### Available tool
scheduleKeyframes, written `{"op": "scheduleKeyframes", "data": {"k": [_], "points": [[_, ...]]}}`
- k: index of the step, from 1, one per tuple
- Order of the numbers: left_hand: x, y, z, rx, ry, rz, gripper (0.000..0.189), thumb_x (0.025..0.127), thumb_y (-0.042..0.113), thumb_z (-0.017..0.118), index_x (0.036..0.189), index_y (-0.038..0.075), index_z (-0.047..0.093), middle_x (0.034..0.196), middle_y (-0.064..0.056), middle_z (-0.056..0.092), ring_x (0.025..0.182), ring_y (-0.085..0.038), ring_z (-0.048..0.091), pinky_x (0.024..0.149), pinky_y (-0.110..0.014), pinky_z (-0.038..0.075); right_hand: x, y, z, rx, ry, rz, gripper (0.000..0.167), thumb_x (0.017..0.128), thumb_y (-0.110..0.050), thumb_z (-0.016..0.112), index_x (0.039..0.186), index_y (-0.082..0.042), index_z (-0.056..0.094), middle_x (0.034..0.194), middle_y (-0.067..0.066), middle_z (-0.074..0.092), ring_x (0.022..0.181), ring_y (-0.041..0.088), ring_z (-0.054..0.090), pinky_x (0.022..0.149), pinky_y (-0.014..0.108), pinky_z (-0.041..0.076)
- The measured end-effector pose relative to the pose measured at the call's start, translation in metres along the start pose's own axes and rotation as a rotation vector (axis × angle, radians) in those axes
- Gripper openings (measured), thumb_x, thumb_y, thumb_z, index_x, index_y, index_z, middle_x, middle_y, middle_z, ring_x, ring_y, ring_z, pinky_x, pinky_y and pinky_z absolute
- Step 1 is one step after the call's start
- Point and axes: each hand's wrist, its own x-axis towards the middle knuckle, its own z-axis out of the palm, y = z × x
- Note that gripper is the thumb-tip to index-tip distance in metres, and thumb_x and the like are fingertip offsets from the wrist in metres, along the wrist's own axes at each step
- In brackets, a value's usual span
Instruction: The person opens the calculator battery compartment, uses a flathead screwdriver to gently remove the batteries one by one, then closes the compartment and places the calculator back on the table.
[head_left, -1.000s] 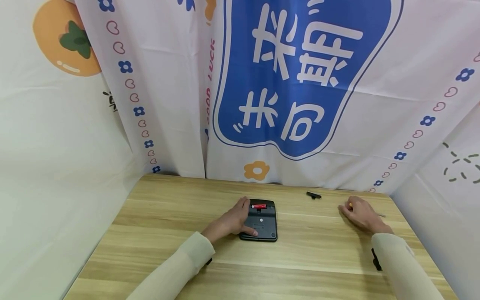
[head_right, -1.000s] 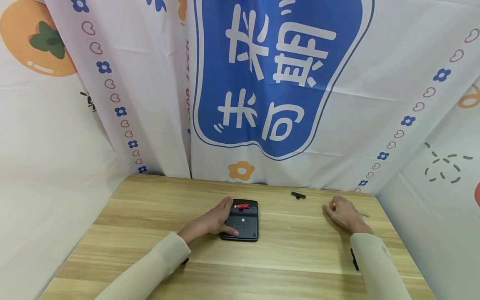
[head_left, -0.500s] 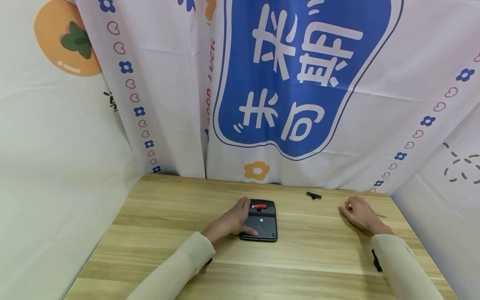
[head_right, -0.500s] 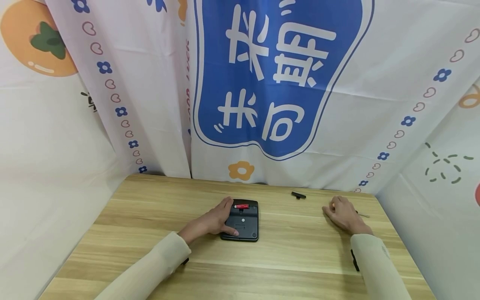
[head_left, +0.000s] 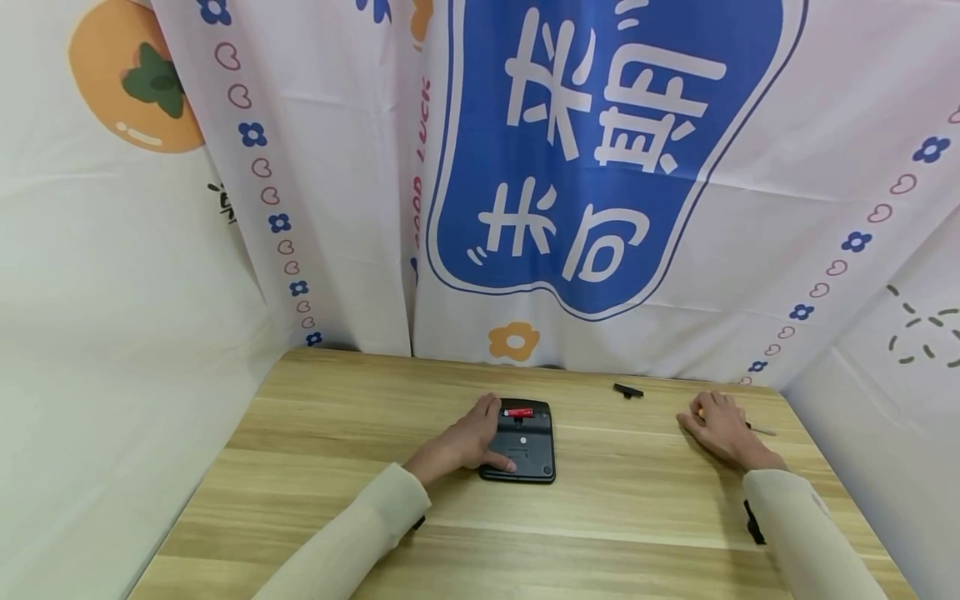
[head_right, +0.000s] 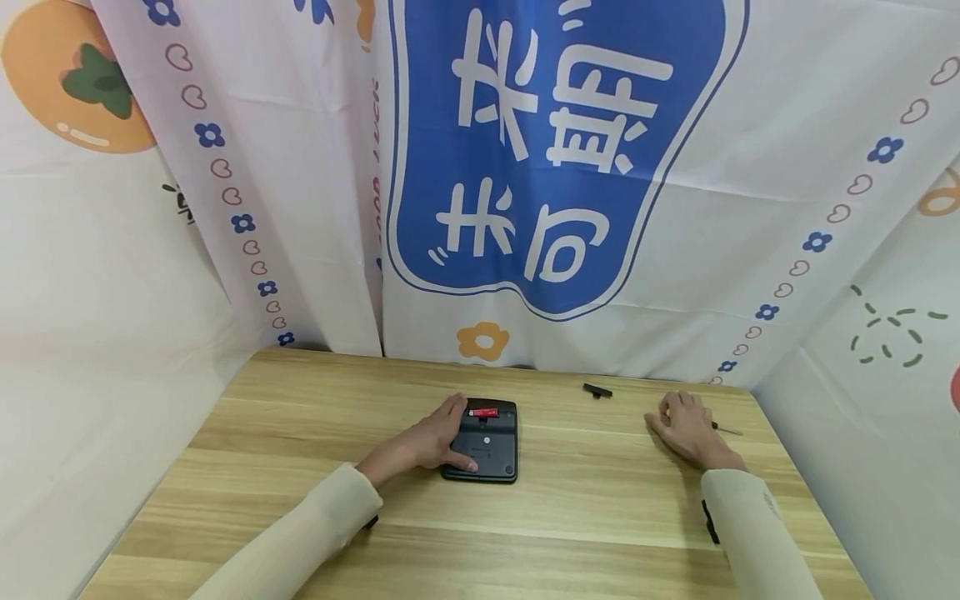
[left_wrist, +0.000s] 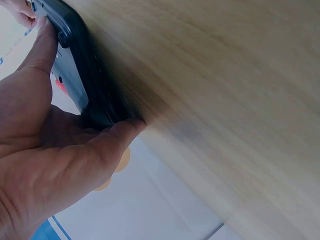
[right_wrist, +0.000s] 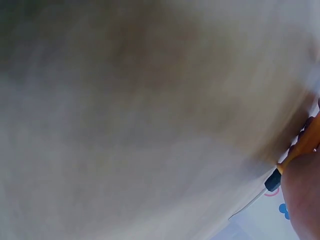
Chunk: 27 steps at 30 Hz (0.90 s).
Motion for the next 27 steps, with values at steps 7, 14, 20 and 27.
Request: {"op": "scheduleKeyframes", "data": {"k": [7, 14, 20, 27], "points": [[0.0003, 0.0004, -0.0002, -0.003, 0.005, -0.001, 0.119, 0.085, 0.042, 0.089, 0.166, -0.005, 0.016, 0.174, -0.024, 0.016, 0.161, -0.036, 0.023, 0.127, -0.047, 0.03, -0.0013, 0.0009, -0.0005, 0.001, -0.012, 0.005, 0.04, 0.107, -0.043, 0.059, 0.11, -0.004, 0.052, 0.112, 0.022, 0.052, 0.1, 0.04, 0.043, 0.082, 0.056, 0.031], [0.0003, -0.0002, 0.0, 0.003, 0.008, 0.002, 0.119, 0.085, 0.043, 0.089, 0.166, -0.005, 0.016, 0.174, -0.025, 0.015, 0.161, -0.035, 0.022, 0.127, -0.046, 0.03, 0.001, -0.0024, -0.0033, -0.007, -0.008, 0.01, 0.046, 0.106, -0.043, 0.061, 0.122, -0.001, 0.052, 0.124, 0.029, 0.051, 0.109, 0.046, 0.043, 0.084, 0.063, 0.032], [0.0008, -0.0017, 0.001, 0.006, 0.012, 0.008, 0.119, 0.085, 0.043, 0.089, 0.165, -0.006, 0.017, 0.174, -0.025, 0.016, 0.161, -0.036, 0.022, 0.127, -0.046, 0.03, 0.0008, -0.0037, -0.0059, -0.015, -0.014, 0.013, 0.052, 0.105, -0.043, 0.062, 0.13, 0.001, 0.052, 0.132, 0.034, 0.048, 0.116, 0.05, 0.041, 0.087, 0.067, 0.032], [0.0, -0.0017, 0.0016, 0.015, 0.011, 0.011, 0.118, 0.085, 0.044, 0.088, 0.165, -0.006, 0.018, 0.174, -0.025, 0.016, 0.161, -0.035, 0.02, 0.127, -0.046, 0.03, -0.0021, -0.0035, -0.0076, -0.031, -0.023, -0.013, 0.06, 0.105, -0.042, 0.063, 0.141, 0.002, 0.048, 0.138, 0.036, 0.046, 0.123, 0.053, 0.04, 0.091, 0.071, 0.031]]}}
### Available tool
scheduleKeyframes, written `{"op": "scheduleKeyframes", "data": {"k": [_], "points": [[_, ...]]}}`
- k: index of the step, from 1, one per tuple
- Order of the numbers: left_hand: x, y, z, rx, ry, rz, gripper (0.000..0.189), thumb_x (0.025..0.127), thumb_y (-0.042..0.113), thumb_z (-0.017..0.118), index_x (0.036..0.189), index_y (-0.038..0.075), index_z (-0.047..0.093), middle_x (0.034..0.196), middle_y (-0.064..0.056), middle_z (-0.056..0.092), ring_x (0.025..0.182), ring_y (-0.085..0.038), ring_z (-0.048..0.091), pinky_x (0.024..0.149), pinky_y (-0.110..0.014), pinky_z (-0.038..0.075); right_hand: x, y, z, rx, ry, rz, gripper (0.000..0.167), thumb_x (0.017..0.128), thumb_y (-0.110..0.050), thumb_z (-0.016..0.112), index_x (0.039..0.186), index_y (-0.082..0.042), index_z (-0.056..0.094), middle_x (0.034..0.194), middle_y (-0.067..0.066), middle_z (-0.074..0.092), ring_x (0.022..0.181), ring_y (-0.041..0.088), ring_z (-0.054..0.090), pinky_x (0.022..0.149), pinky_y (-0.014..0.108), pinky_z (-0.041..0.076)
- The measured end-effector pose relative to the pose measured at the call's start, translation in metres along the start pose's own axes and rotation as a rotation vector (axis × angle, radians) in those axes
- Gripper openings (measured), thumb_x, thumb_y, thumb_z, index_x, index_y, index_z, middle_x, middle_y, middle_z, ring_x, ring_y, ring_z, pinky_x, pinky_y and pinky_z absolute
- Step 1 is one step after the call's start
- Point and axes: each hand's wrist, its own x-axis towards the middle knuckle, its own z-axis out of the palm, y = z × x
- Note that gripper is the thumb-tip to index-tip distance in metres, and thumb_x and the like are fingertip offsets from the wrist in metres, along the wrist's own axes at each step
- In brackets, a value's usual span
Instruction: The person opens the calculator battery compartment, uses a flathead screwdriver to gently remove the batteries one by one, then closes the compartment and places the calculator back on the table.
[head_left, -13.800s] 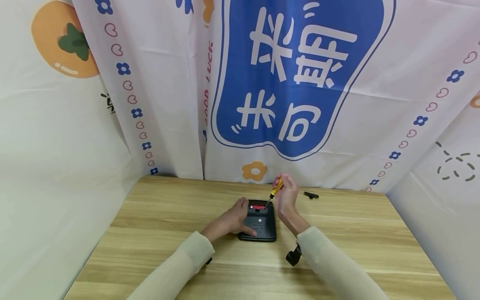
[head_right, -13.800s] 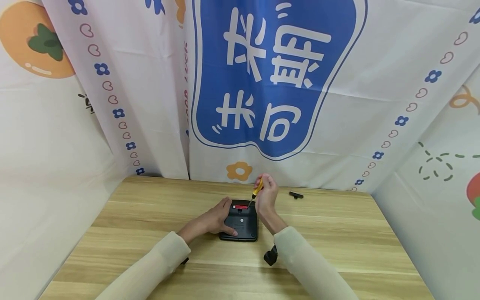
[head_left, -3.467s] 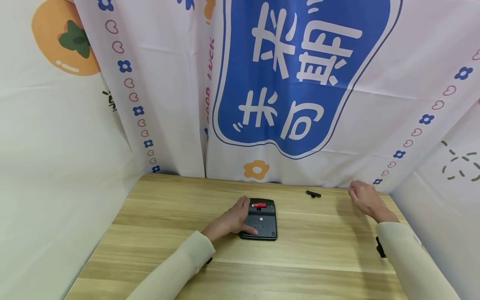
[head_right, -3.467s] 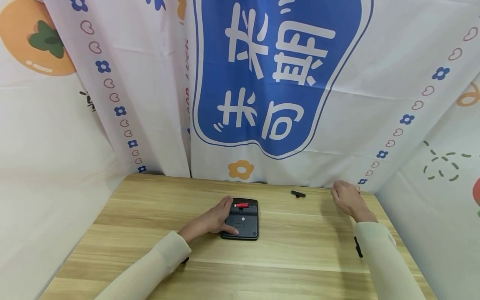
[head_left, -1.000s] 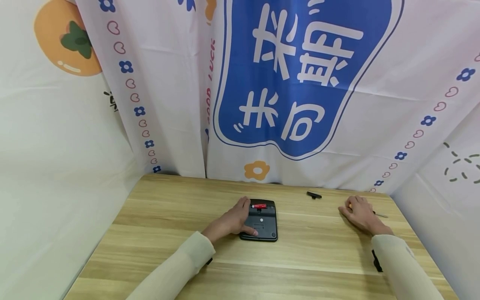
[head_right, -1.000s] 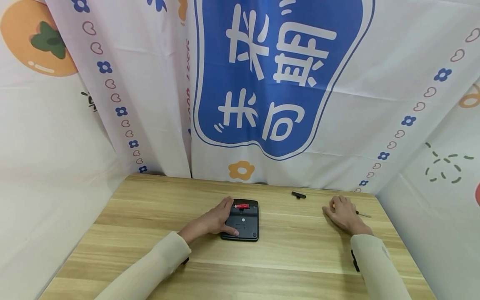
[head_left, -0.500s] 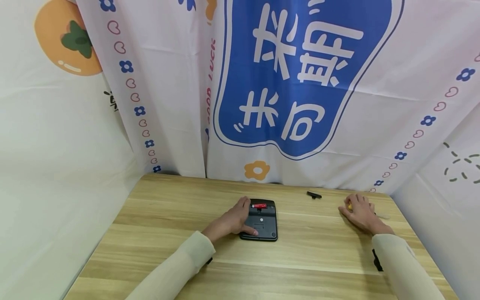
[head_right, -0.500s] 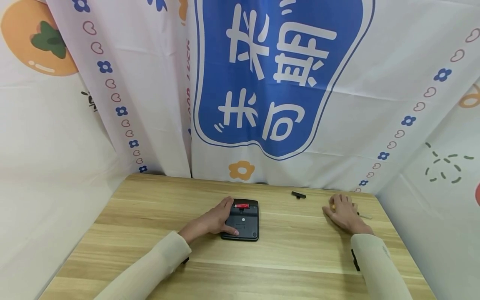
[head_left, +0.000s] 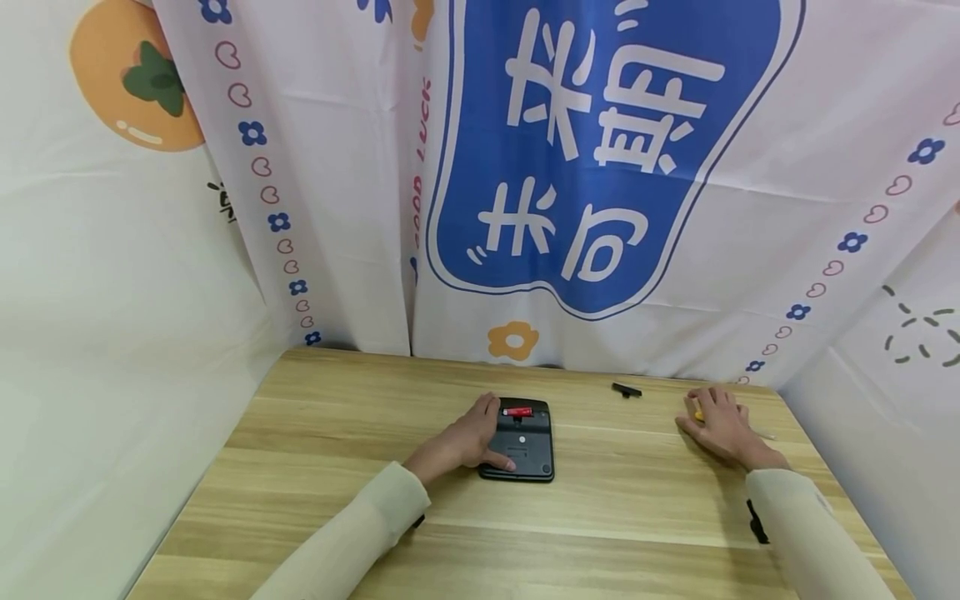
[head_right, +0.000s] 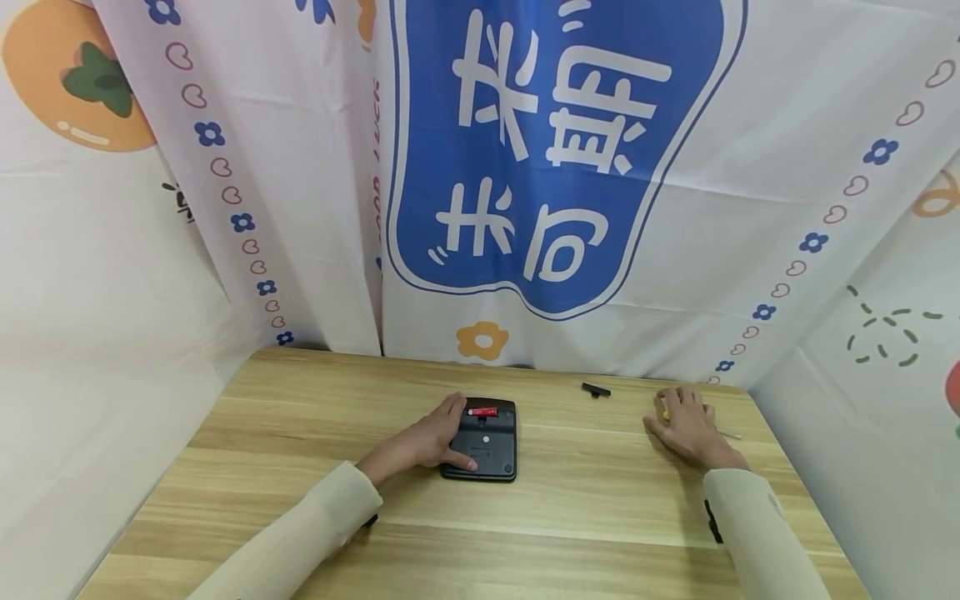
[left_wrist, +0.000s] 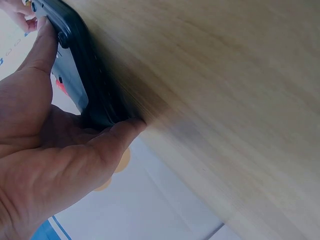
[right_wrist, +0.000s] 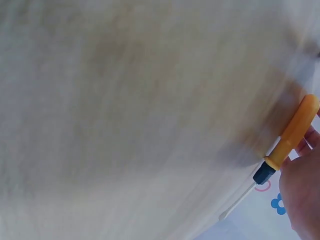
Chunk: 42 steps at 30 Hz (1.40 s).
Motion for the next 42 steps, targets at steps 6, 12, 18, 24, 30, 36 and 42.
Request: {"op": "scheduleKeyframes", "data": {"k": [6, 12, 18, 24, 30, 36, 42], "points": [[0.0, 0.0, 0.0, -0.003, -0.002, -0.004, 0.118, 0.085, 0.044, 0.088, 0.165, -0.007, 0.018, 0.174, -0.025, 0.015, 0.162, -0.035, 0.02, 0.127, -0.046, 0.03, -0.001, -0.002, -0.003, -0.019, 0.008, -0.046, 0.068, 0.103, -0.042, 0.065, 0.148, 0.005, 0.047, 0.144, 0.035, 0.047, 0.131, 0.056, 0.04, 0.099, 0.077, 0.03], [0.001, 0.0, 0.001, 0.009, 0.0, -0.005, 0.119, 0.085, 0.044, 0.088, 0.165, -0.007, 0.017, 0.174, -0.025, 0.015, 0.162, -0.035, 0.02, 0.127, -0.046, 0.03, -0.002, -0.005, -0.005, -0.058, 0.013, -0.08, 0.074, 0.104, -0.044, 0.063, 0.153, 0.009, 0.043, 0.149, 0.038, 0.045, 0.137, 0.059, 0.04, 0.106, 0.079, 0.029], [0.001, 0.0, 0.0, 0.007, -0.001, -0.006, 0.119, 0.085, 0.044, 0.089, 0.165, -0.007, 0.017, 0.174, -0.025, 0.015, 0.161, -0.036, 0.021, 0.127, -0.047, 0.031, 0.0, -0.01, -0.006, -0.053, -0.003, -0.115, 0.08, 0.106, -0.046, 0.058, 0.158, 0.01, 0.036, 0.159, 0.036, 0.037, 0.145, 0.059, 0.033, 0.114, 0.078, 0.024], [0.001, -0.001, 0.001, 0.005, 0.0, -0.004, 0.119, 0.085, 0.044, 0.089, 0.165, -0.007, 0.017, 0.174, -0.026, 0.015, 0.161, -0.036, 0.021, 0.127, -0.047, 0.031, 0.003, -0.017, -0.007, -0.044, 0.002, -0.168, 0.08, 0.107, -0.046, 0.057, 0.162, 0.006, 0.032, 0.166, 0.033, 0.03, 0.151, 0.057, 0.028, 0.117, 0.078, 0.022], [0.001, 0.0, 0.001, 0.001, -0.003, -0.006, 0.119, 0.085, 0.044, 0.088, 0.165, -0.007, 0.017, 0.174, -0.025, 0.015, 0.161, -0.036, 0.02, 0.127, -0.046, 0.031, 0.005, -0.021, -0.008, -0.029, -0.022, -0.186, 0.082, 0.107, -0.045, 0.057, 0.165, 0.005, 0.026, 0.169, 0.032, 0.023, 0.152, 0.059, 0.023, 0.117, 0.08, 0.019], [0.001, 0.001, 0.0, -0.001, -0.004, -0.013, 0.118, 0.085, 0.044, 0.089, 0.165, -0.006, 0.018, 0.174, -0.025, 0.015, 0.161, -0.036, 0.022, 0.127, -0.046, 0.031, 0.006, -0.024, -0.008, -0.045, -0.027, -0.192, 0.085, 0.106, -0.046, 0.058, 0.165, 0.006, 0.025, 0.169, 0.034, 0.021, 0.153, 0.059, 0.021, 0.117, 0.08, 0.017], [0.001, 0.002, 0.0, 0.001, -0.003, -0.01, 0.118, 0.085, 0.043, 0.089, 0.165, -0.007, 0.017, 0.174, -0.025, 0.014, 0.161, -0.036, 0.021, 0.127, -0.046, 0.031, 0.006, -0.033, -0.008, -0.057, 0.009, -0.242, 0.084, 0.104, -0.045, 0.062, 0.162, 0.007, 0.031, 0.166, 0.035, 0.028, 0.151, 0.058, 0.026, 0.115, 0.08, 0.022]]}}
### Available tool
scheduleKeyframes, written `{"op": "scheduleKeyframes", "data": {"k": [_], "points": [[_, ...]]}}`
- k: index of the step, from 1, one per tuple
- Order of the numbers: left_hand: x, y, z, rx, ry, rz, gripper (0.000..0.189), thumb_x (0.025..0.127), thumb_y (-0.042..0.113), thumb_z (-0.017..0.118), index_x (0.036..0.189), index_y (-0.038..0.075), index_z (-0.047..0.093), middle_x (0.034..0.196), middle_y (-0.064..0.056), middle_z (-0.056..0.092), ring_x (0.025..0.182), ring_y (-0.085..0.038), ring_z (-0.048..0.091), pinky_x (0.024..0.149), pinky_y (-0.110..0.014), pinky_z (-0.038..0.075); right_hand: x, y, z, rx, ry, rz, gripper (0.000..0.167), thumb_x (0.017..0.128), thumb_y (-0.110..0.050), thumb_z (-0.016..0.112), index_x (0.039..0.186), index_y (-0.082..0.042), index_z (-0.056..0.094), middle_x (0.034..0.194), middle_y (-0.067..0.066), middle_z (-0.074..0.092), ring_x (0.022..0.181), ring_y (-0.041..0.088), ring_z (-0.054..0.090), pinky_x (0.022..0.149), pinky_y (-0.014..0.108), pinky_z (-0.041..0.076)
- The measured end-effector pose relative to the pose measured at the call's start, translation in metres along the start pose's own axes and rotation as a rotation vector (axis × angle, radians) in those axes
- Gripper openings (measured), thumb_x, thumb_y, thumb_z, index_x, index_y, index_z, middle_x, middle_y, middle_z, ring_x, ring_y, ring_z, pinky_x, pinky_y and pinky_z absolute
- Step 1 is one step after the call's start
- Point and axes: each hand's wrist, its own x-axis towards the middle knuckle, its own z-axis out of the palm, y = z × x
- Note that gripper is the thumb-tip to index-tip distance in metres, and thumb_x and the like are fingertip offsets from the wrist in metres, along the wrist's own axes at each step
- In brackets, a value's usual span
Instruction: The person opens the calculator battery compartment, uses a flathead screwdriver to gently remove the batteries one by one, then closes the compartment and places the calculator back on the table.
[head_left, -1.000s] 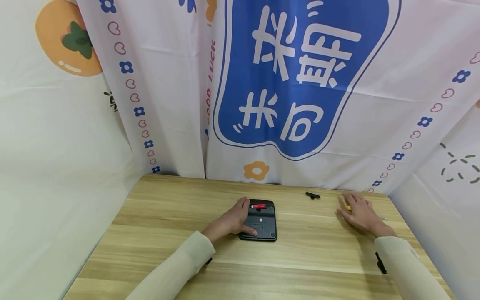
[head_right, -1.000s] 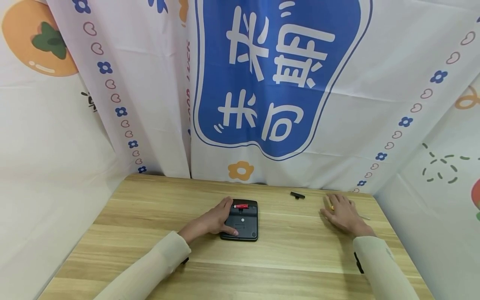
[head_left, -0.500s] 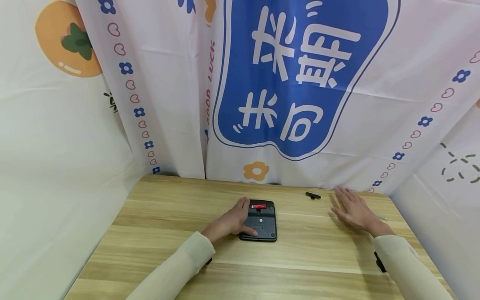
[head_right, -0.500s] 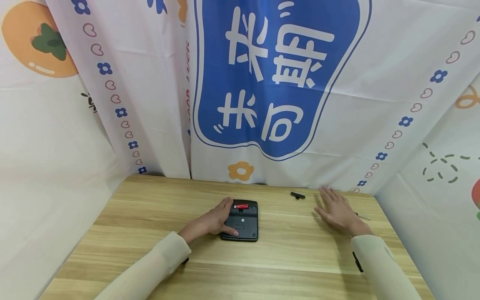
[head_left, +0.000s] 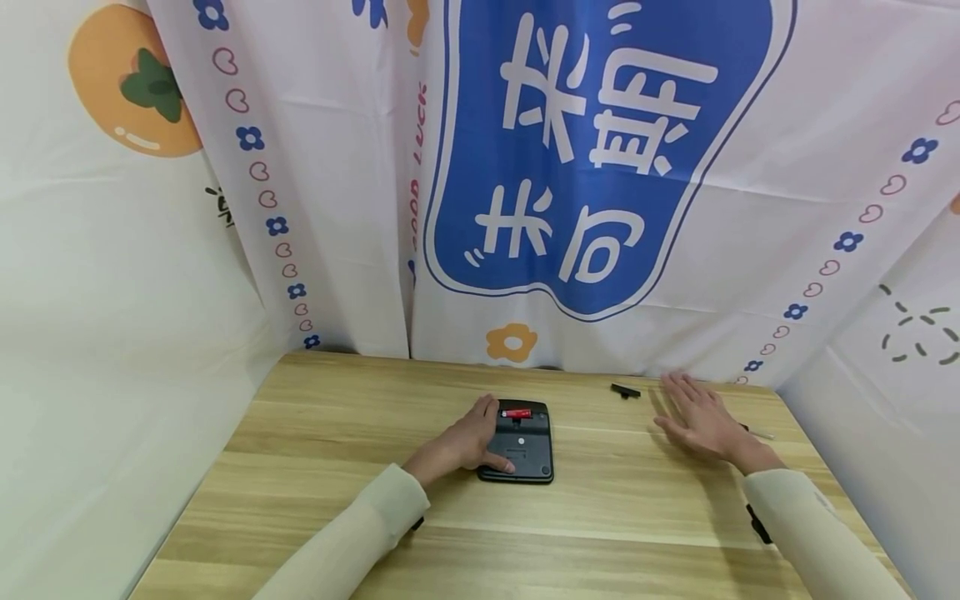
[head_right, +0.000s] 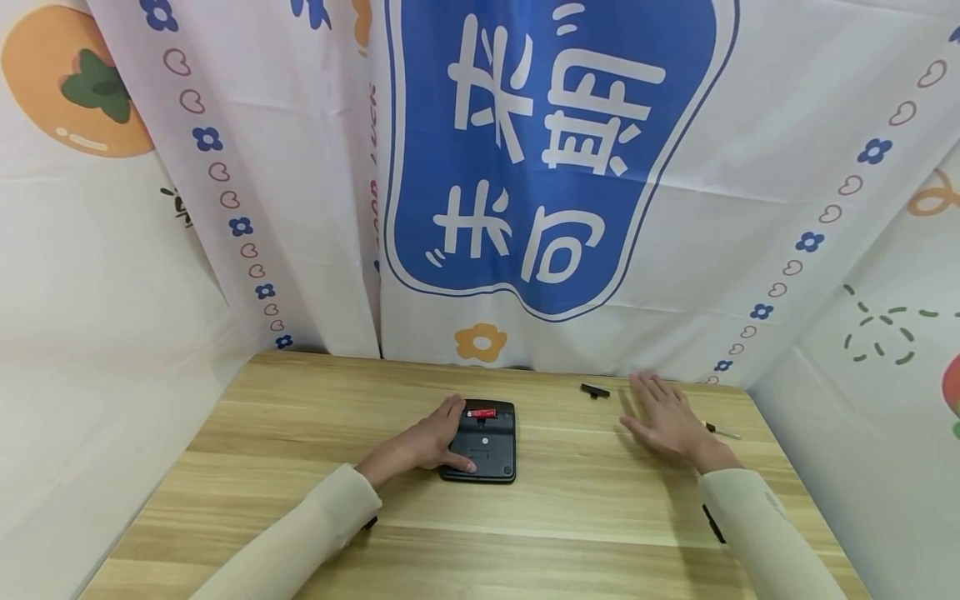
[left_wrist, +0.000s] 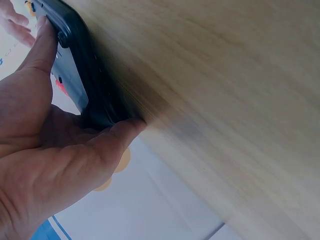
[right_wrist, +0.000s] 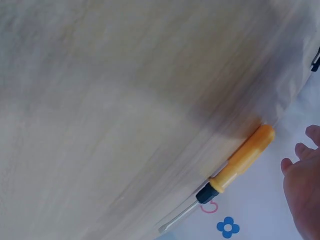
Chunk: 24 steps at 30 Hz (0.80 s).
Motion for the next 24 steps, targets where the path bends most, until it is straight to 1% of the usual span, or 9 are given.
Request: {"op": "scheduleKeyframes", "data": {"k": [7, 11, 18, 24], "points": [[0.0, -0.001, 0.0, 0.002, 0.0, 0.002, 0.118, 0.085, 0.044, 0.089, 0.165, -0.007, 0.018, 0.174, -0.025, 0.015, 0.161, -0.036, 0.021, 0.127, -0.046, 0.031, 0.006, -0.011, -0.002, -0.016, 0.02, -0.044, 0.082, 0.102, -0.043, 0.065, 0.159, 0.008, 0.036, 0.164, 0.034, 0.033, 0.15, 0.057, 0.029, 0.114, 0.08, 0.026], [0.001, -0.002, 0.002, 0.005, 0.004, 0.008, 0.118, 0.085, 0.045, 0.088, 0.165, -0.007, 0.018, 0.174, -0.026, 0.015, 0.161, -0.036, 0.022, 0.127, -0.046, 0.032, 0.009, -0.015, -0.002, -0.034, 0.018, -0.064, 0.083, 0.102, -0.043, 0.065, 0.161, 0.006, 0.035, 0.164, 0.033, 0.034, 0.15, 0.056, 0.03, 0.114, 0.08, 0.026], [0.001, -0.001, 0.001, 0.0, 0.009, 0.003, 0.118, 0.085, 0.044, 0.089, 0.165, -0.007, 0.018, 0.174, -0.026, 0.015, 0.16, -0.036, 0.023, 0.127, -0.046, 0.031, 0.013, -0.021, -0.001, -0.052, 0.032, -0.124, 0.085, 0.102, -0.043, 0.065, 0.165, 0.002, 0.03, 0.164, 0.033, 0.035, 0.149, 0.057, 0.032, 0.114, 0.08, 0.027], [0.0, -0.001, 0.001, -0.006, 0.007, 0.002, 0.118, 0.085, 0.043, 0.089, 0.165, -0.007, 0.017, 0.174, -0.026, 0.015, 0.16, -0.036, 0.023, 0.126, -0.046, 0.032, 0.015, -0.027, -0.002, -0.051, 0.013, -0.129, 0.084, 0.102, -0.043, 0.065, 0.163, 0.004, 0.032, 0.166, 0.031, 0.033, 0.151, 0.055, 0.03, 0.116, 0.079, 0.026]]}}
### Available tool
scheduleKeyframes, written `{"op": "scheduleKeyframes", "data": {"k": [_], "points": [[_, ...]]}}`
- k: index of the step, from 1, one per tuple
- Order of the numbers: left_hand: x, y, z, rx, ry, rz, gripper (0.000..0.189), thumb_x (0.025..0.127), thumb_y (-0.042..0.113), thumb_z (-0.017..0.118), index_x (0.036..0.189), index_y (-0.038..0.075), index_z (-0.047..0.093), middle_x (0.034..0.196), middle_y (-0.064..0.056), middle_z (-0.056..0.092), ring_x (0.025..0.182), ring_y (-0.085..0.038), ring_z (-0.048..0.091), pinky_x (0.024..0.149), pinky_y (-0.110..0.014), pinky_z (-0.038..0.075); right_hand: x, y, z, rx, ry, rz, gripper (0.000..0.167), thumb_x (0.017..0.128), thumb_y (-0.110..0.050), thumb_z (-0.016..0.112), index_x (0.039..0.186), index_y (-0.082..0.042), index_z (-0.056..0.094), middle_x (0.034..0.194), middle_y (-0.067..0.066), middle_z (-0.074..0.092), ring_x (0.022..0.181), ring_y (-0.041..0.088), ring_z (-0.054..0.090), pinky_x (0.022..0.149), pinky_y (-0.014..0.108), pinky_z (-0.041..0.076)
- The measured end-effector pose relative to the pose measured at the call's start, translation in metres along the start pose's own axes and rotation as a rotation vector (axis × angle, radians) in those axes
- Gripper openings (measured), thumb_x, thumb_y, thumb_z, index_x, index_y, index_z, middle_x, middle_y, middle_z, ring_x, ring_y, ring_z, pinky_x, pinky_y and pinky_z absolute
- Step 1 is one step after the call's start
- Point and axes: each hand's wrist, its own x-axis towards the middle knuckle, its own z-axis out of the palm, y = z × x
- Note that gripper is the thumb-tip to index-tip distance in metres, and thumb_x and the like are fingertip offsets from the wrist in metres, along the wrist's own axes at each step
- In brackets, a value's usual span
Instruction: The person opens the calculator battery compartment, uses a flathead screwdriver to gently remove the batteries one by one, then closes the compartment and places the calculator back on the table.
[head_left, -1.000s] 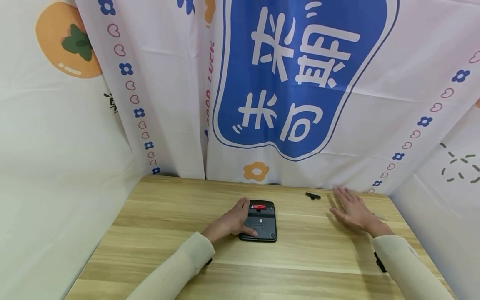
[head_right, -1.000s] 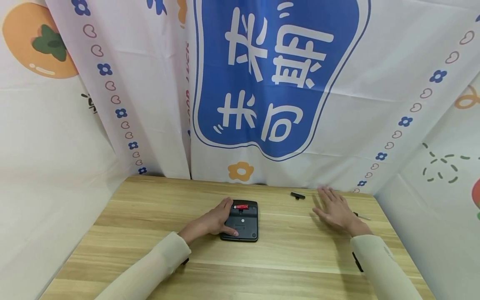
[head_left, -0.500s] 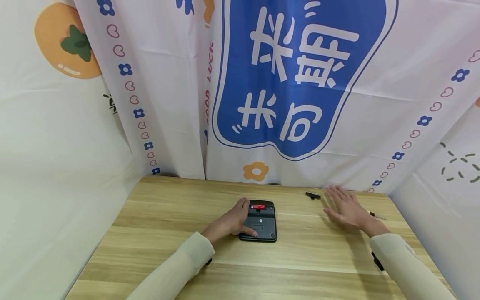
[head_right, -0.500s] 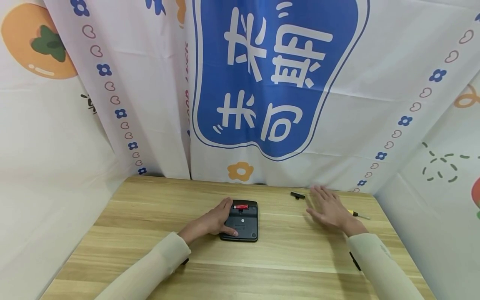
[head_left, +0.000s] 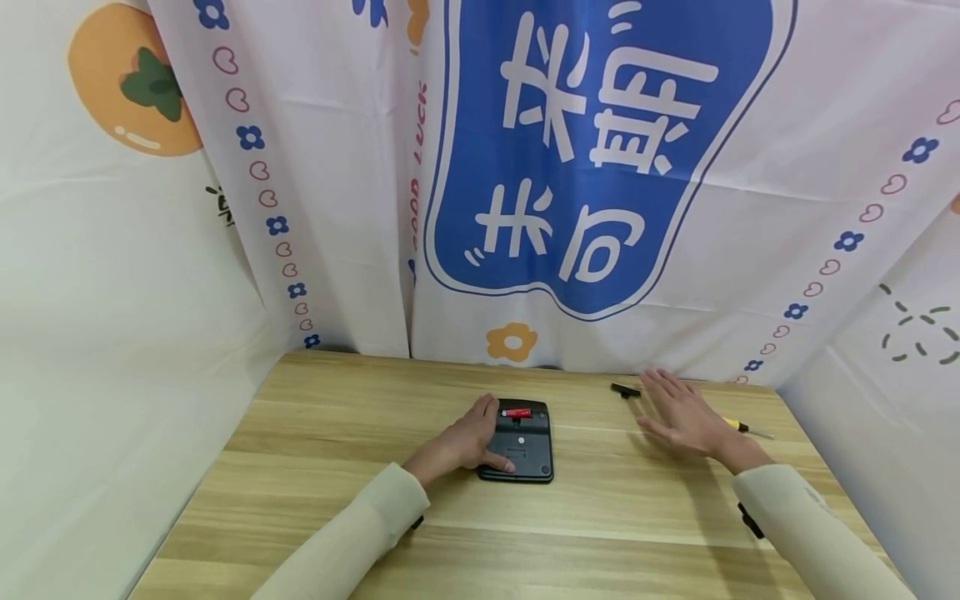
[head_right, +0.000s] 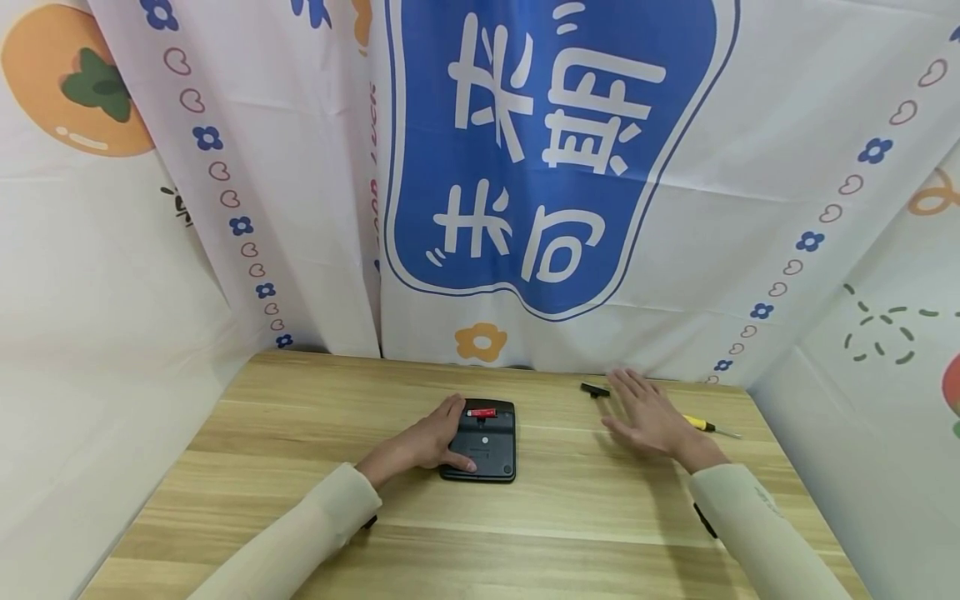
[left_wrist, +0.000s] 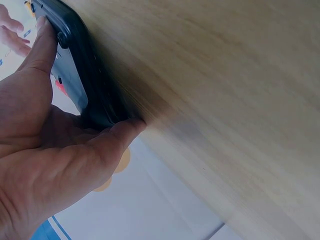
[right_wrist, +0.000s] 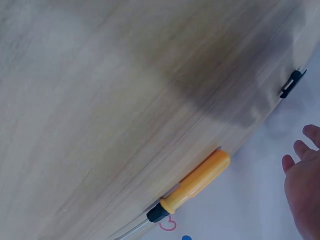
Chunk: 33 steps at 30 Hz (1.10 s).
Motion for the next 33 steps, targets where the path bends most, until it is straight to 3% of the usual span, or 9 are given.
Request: {"op": "scheduleKeyframes", "data": {"k": [23, 33], "points": [[0.003, -0.001, 0.002, -0.004, -0.003, -0.005, 0.12, 0.085, 0.044, 0.089, 0.166, -0.006, 0.017, 0.174, -0.025, 0.014, 0.161, -0.036, 0.023, 0.127, -0.046, 0.031, 0.016, -0.03, -0.003, 0.034, 0.04, -0.128, 0.083, 0.099, -0.035, 0.073, 0.163, 0.001, 0.035, 0.165, 0.024, 0.04, 0.149, 0.048, 0.038, 0.116, 0.072, 0.031], [0.004, -0.004, 0.003, 0.002, -0.002, 0.006, 0.12, 0.085, 0.044, 0.088, 0.166, -0.006, 0.016, 0.174, -0.025, 0.014, 0.161, -0.036, 0.021, 0.127, -0.046, 0.03, 0.024, -0.046, -0.003, 0.007, 0.025, -0.166, 0.083, 0.099, -0.041, 0.07, 0.163, 0.001, 0.036, 0.165, 0.023, 0.039, 0.15, 0.046, 0.039, 0.12, 0.071, 0.028]]}}
